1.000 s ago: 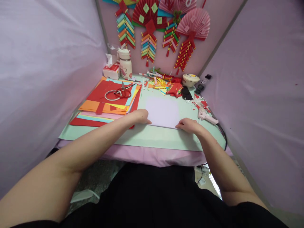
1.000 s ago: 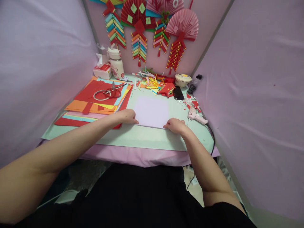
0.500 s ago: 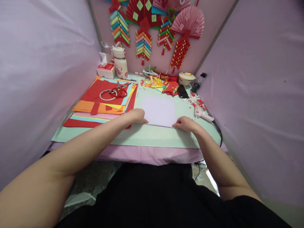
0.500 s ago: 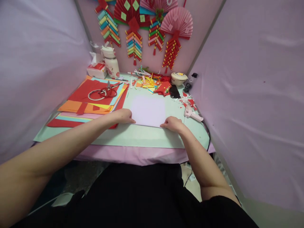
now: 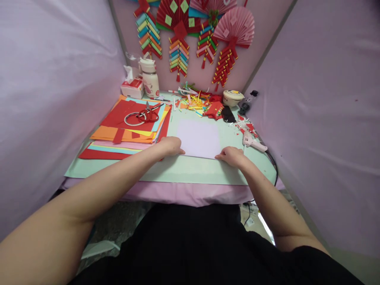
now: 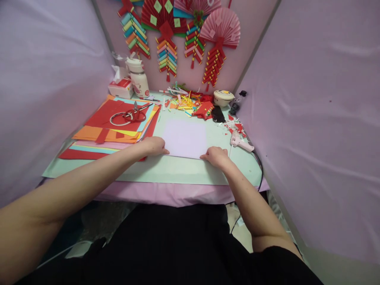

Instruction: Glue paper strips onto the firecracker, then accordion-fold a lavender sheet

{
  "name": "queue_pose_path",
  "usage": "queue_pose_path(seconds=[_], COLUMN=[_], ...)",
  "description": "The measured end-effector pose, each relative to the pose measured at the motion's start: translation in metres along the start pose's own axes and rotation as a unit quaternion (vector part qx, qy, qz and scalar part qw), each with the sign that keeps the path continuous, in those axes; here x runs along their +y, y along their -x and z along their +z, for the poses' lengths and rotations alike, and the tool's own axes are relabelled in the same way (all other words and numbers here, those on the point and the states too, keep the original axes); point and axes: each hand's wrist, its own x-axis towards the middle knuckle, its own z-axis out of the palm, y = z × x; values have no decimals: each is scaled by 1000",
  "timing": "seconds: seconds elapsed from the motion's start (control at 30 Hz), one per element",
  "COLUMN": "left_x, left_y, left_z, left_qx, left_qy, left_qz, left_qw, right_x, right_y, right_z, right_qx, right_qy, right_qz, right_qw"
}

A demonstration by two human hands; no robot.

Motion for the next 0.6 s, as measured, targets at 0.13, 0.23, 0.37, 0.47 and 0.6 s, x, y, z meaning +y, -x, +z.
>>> queue_pose_path(seconds=[0.13,0.23,0.37,0.47,0.6], left_x=[-2,-5,-7,-9,-10], left_y=[-2,-1,3,7,13], left_z=[10,19,26,33,49], left_qx=[37,77,107,151,243], left_qy=[-13,-28,-36,-25,10], left_qz=[5,7,1,-7,-32], left_qw=[999,997,994,988,969], right_x=[-1,-1,3,9,16], right_y=[2,5,7,8,10], right_z=[3,5,11,21,36], right_qx=[21,37,60,101,164], right_qy=[17,28,26,3,-36], right_qz=[-8,-18,-17,-15,-3], right_qw=[1000,999,998,995,986])
